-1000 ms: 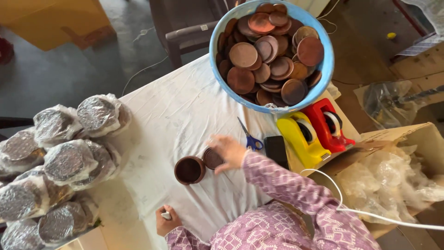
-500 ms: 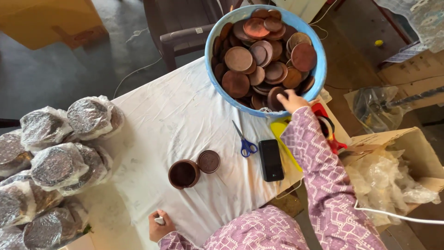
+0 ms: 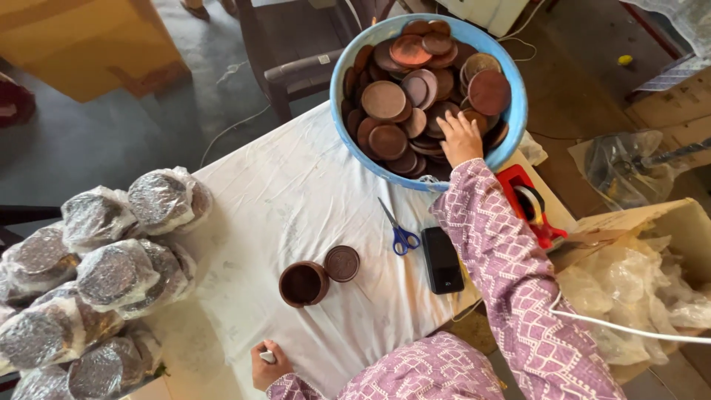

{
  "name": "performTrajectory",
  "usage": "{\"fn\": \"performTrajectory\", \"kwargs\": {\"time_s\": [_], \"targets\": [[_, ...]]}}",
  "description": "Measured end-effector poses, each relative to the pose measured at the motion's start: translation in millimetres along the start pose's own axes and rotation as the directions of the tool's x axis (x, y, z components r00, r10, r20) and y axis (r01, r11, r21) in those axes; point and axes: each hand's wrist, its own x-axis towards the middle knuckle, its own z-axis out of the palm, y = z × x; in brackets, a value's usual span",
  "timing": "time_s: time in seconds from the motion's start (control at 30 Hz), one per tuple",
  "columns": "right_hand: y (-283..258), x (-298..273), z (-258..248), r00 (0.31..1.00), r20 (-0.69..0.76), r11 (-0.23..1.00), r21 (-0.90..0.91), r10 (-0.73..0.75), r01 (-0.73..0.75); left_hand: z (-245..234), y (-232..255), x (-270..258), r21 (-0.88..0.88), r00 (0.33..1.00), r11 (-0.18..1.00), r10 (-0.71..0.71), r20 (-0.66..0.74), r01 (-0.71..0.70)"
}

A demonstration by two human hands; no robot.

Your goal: Wiping ceramic pots and lids with a cloth to clean them before packing.

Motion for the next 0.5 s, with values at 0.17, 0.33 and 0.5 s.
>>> {"fn": "performTrajectory", "kwargs": {"time_s": [0.17,0.33,0.5], "targets": [[-6,20,-34,0.956,0.293,0.997,0.081,-0.03,0.006,-1,0,0,-0.01,1.0,1.0,-0.022,0.003,0.022],[-14,66,-84,0.997,0.025,0.916,0.393,0.07,-0.074,4,-4,-1,-0.002,1.0,1.0,-0.003,-0.008,0.003],[12,90,-18,0.879,0.014,0.584,0.742,0.477,-0.328,14,-16,-2,0.004,0.999,1.0,-0.031,-0.01,0.031]]}}
